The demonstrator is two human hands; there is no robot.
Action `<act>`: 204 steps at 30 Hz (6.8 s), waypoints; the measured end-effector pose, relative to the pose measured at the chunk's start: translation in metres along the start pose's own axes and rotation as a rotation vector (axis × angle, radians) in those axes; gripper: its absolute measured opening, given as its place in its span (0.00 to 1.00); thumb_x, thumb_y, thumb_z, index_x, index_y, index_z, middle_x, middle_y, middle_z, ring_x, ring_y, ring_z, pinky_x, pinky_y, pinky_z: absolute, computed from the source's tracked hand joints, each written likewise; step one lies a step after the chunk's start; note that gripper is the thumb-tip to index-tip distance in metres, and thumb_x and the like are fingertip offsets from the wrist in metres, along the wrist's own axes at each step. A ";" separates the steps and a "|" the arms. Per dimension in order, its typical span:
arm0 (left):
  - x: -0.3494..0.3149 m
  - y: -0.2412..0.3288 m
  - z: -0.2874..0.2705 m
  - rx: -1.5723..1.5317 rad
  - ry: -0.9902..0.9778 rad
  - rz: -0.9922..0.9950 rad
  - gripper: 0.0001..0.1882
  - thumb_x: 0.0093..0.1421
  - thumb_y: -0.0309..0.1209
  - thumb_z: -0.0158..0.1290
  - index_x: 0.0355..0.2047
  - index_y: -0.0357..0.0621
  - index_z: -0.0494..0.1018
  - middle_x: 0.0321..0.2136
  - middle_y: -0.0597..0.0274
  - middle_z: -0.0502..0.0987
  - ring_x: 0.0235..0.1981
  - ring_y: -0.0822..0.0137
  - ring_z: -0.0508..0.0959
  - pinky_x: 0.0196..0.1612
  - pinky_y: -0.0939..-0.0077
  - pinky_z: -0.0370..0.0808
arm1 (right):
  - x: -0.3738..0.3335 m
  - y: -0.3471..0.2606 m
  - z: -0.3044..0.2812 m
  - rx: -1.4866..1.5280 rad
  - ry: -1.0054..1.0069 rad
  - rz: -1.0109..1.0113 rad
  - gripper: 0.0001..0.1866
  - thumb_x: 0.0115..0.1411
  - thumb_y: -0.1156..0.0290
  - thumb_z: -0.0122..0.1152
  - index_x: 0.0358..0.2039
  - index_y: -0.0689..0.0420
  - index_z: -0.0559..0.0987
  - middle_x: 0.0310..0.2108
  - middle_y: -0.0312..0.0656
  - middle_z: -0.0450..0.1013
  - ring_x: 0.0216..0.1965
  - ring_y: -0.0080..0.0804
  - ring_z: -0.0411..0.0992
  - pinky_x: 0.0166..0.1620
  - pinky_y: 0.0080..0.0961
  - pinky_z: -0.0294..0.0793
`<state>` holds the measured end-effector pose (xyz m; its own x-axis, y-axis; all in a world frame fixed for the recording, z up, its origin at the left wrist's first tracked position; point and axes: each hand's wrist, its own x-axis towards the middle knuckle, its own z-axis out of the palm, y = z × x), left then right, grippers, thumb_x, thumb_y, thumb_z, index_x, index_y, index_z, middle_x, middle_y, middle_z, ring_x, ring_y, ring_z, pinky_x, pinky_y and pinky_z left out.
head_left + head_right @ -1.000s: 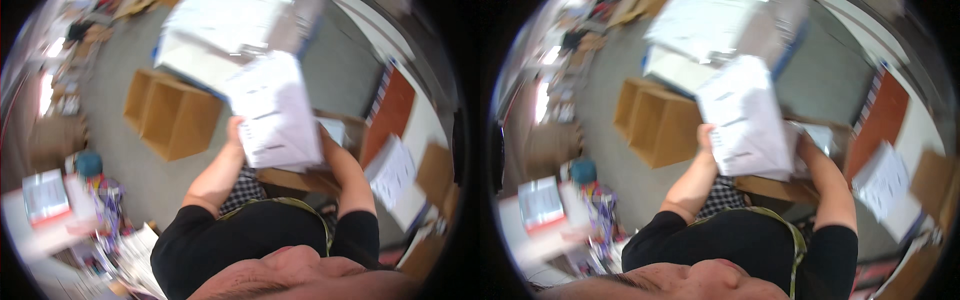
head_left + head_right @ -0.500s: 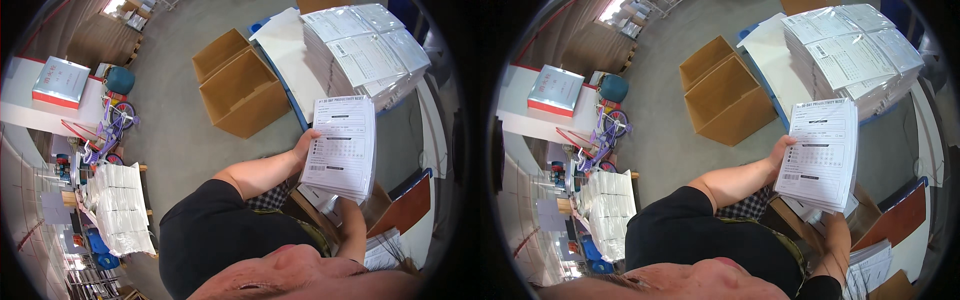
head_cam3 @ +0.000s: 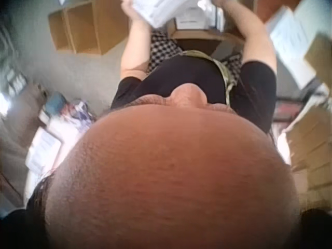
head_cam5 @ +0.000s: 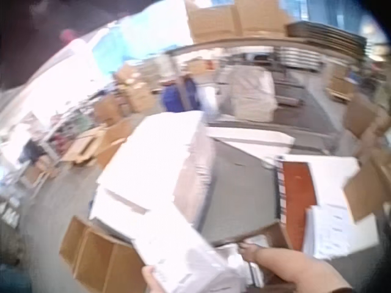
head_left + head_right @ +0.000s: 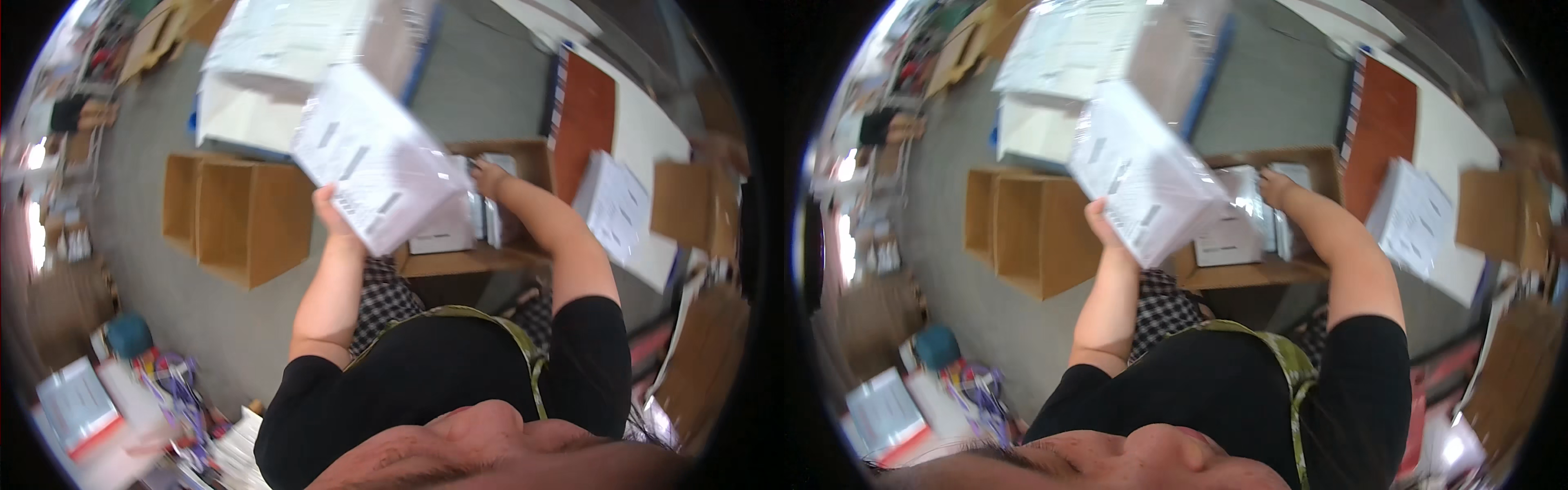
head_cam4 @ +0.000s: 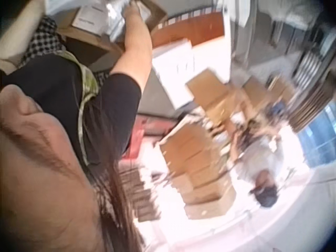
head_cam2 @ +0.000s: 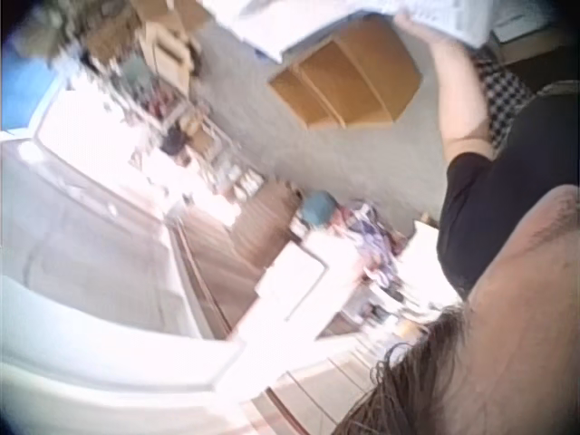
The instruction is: The person picks up stacks of white paper documents and places them into a cardboard box. They arrange the documents in rows and adjust them to fit neatly inside the box. The person repeats this process with multiple stacks of documents.
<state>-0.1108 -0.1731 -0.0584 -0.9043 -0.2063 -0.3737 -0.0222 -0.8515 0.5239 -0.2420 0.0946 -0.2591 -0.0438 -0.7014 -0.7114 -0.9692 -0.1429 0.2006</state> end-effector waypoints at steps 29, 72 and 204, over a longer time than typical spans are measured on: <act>-0.044 -0.062 0.016 0.787 -0.293 -0.256 0.36 0.54 0.39 0.54 0.58 0.31 0.57 0.52 0.48 0.69 0.52 0.55 0.72 0.51 0.64 0.73 | -0.208 0.061 -0.287 0.269 1.030 0.176 0.30 0.44 0.58 0.69 0.51 0.46 0.75 0.56 0.35 0.67 0.63 0.34 0.58 0.63 0.48 0.51; -0.020 -0.008 -0.033 0.314 -0.448 -0.086 0.44 0.53 0.56 0.52 0.62 0.39 0.57 0.57 0.50 0.66 0.57 0.50 0.68 0.58 0.53 0.66 | 0.043 -0.056 0.032 0.899 0.360 0.723 0.18 0.56 0.65 0.54 0.48 0.46 0.76 0.54 0.36 0.67 0.57 0.38 0.64 0.57 0.44 0.63; 0.072 -0.257 -0.054 0.352 0.069 -0.514 0.36 0.62 0.45 0.53 0.60 0.33 0.56 0.53 0.46 0.69 0.53 0.48 0.71 0.51 0.49 0.72 | -0.217 -0.118 -0.073 3.070 0.548 0.941 0.24 0.62 0.74 0.49 0.59 0.61 0.61 0.52 0.46 0.68 0.49 0.35 0.73 0.43 0.26 0.76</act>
<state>-0.1470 0.0044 -0.2614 -0.7114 0.1471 -0.6872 -0.5968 -0.6427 0.4803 -0.1008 0.2128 -0.0795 -0.4439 -0.1933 -0.8749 0.8958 -0.1197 -0.4281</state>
